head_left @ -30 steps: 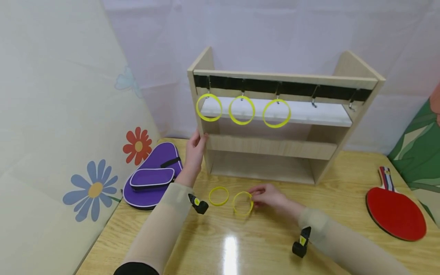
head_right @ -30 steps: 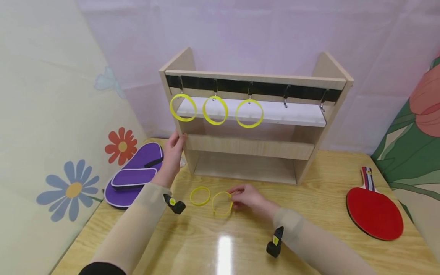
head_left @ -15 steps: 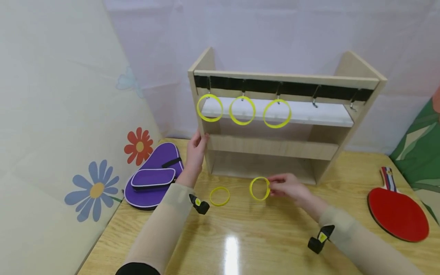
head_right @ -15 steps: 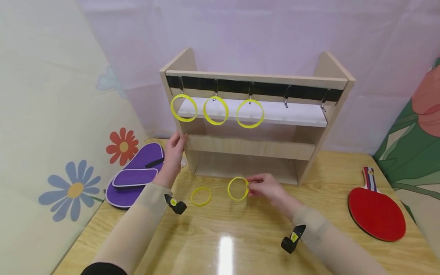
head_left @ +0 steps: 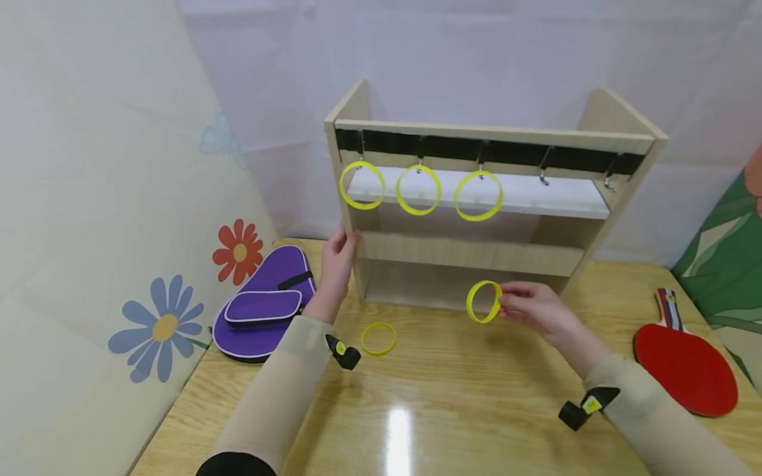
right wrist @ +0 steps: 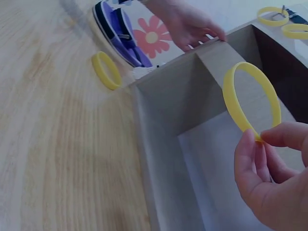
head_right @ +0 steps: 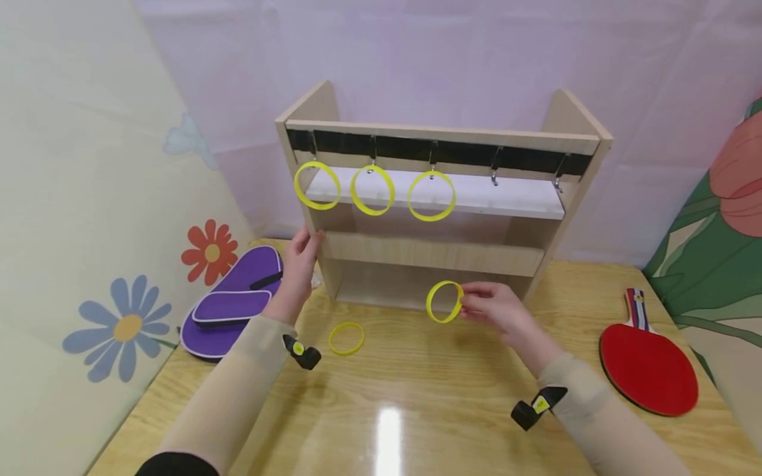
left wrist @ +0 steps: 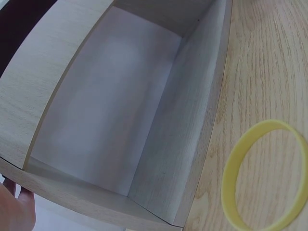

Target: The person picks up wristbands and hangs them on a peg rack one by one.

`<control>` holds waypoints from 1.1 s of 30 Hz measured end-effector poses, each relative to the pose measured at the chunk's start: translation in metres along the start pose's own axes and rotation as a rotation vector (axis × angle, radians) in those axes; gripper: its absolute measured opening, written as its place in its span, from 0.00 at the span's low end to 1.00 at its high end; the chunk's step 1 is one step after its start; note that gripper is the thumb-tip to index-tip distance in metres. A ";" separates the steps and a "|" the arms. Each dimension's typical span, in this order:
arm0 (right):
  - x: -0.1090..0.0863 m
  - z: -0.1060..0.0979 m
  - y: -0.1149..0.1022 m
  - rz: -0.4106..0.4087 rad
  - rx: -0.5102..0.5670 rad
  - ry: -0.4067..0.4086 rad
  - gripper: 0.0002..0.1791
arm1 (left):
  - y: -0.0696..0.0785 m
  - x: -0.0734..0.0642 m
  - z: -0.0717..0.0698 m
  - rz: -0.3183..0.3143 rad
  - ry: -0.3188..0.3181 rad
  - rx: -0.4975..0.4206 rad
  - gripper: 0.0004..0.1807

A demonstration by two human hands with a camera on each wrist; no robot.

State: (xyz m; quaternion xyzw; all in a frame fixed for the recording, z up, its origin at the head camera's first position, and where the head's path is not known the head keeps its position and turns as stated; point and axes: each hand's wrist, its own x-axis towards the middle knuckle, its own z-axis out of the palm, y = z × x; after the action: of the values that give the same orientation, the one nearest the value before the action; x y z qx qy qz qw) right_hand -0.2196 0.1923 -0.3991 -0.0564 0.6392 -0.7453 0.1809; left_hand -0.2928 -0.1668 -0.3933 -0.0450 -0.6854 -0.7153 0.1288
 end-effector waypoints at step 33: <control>-0.040 -0.038 -0.074 -0.204 0.189 0.041 0.14 | -0.002 0.001 -0.001 -0.009 0.000 0.004 0.27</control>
State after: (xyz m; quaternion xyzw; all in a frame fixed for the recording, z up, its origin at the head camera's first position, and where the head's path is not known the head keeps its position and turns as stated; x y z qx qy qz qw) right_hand -0.2087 0.2497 -0.3282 -0.0884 0.5606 -0.8178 0.0957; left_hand -0.2942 -0.1676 -0.3948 -0.0418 -0.6871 -0.7144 0.1256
